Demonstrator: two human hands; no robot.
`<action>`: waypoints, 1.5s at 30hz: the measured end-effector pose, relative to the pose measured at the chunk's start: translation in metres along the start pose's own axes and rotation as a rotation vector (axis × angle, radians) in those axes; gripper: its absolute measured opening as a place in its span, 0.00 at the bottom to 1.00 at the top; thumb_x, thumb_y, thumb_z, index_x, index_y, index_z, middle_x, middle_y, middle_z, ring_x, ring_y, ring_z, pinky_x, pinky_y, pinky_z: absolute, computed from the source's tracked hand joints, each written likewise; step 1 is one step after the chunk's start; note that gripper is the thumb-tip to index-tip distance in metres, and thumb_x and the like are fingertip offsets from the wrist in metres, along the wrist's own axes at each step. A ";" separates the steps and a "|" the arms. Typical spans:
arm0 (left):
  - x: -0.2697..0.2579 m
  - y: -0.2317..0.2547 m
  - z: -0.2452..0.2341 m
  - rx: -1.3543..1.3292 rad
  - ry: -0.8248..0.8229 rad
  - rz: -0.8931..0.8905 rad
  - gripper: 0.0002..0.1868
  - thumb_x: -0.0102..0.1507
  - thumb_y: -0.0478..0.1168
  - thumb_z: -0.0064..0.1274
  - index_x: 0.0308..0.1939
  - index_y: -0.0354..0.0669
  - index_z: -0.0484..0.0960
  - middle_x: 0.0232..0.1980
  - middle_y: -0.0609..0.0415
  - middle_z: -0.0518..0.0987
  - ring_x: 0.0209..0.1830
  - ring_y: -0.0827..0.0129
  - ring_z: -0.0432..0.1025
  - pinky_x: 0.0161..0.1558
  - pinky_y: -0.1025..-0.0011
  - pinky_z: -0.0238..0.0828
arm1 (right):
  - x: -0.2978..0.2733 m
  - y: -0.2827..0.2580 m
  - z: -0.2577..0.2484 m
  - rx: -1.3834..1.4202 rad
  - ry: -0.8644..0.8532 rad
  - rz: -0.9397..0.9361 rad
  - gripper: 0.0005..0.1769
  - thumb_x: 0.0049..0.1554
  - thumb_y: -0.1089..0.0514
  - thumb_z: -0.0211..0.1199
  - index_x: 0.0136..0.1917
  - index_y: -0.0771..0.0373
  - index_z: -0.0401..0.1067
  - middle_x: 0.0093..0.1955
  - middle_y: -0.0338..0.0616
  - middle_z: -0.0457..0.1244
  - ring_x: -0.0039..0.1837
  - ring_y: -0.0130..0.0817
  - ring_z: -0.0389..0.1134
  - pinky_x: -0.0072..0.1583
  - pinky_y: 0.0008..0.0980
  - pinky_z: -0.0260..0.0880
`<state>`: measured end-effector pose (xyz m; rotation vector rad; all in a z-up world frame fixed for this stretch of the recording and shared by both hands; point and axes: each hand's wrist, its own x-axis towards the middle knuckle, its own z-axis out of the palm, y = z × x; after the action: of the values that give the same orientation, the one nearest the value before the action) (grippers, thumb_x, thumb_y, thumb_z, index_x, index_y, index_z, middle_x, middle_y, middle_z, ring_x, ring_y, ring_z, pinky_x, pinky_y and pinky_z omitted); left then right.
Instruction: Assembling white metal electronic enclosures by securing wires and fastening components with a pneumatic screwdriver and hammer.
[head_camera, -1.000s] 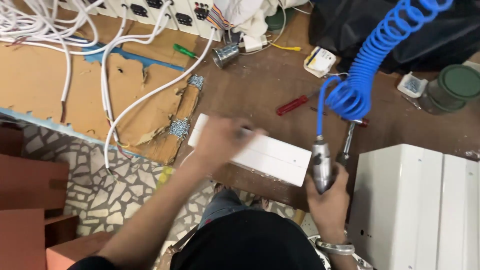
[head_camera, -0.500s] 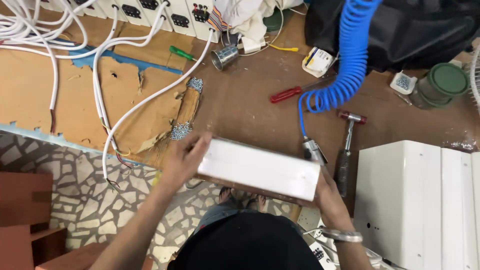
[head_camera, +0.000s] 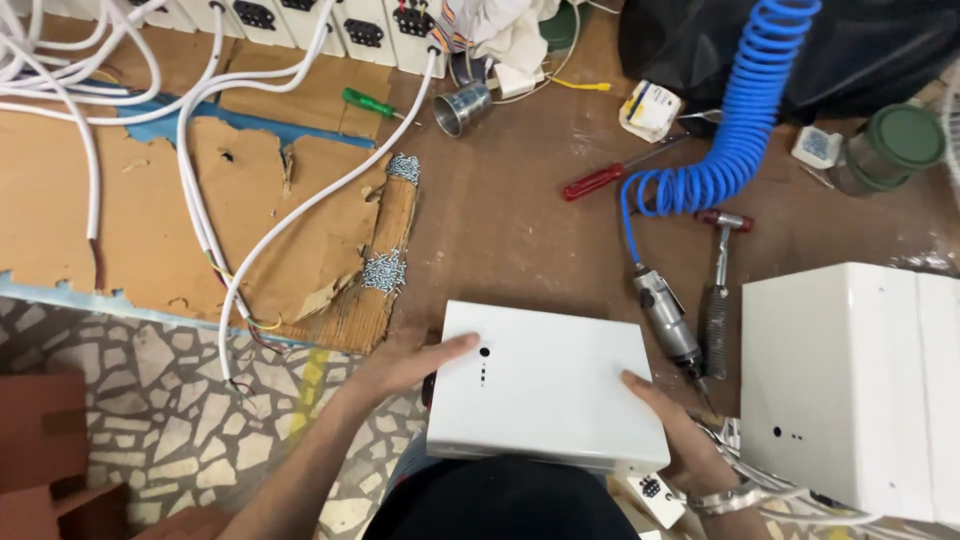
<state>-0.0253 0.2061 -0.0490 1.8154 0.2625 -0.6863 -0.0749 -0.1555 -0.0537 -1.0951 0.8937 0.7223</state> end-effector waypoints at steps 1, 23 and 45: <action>0.001 -0.001 0.000 -0.074 -0.094 -0.001 0.45 0.55 0.64 0.58 0.68 0.39 0.73 0.64 0.42 0.81 0.67 0.57 0.74 0.66 0.65 0.67 | -0.004 0.000 0.000 -0.057 0.038 0.046 0.35 0.58 0.40 0.57 0.71 0.64 0.66 0.63 0.56 0.67 0.63 0.45 0.68 0.60 0.44 0.70; -0.024 0.104 0.007 0.630 0.358 0.922 0.52 0.43 0.58 0.73 0.63 0.35 0.70 0.60 0.39 0.74 0.63 0.45 0.68 0.67 0.46 0.59 | 0.109 -0.112 -0.091 -1.128 0.877 -0.873 0.40 0.62 0.44 0.63 0.77 0.70 0.56 0.68 0.68 0.61 0.67 0.63 0.65 0.66 0.52 0.67; 0.006 0.107 0.018 0.662 0.326 0.976 0.44 0.38 0.61 0.75 0.49 0.37 0.81 0.45 0.43 0.83 0.47 0.46 0.77 0.52 0.51 0.72 | -0.003 0.080 0.017 -0.587 0.276 -0.894 0.11 0.64 0.53 0.58 0.50 0.65 0.70 0.33 0.39 0.65 0.34 0.26 0.66 0.35 0.26 0.63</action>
<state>0.0265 0.1507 0.0289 2.3466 -0.6958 0.2625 -0.1400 -0.1156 -0.0818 -1.9622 0.3182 0.0613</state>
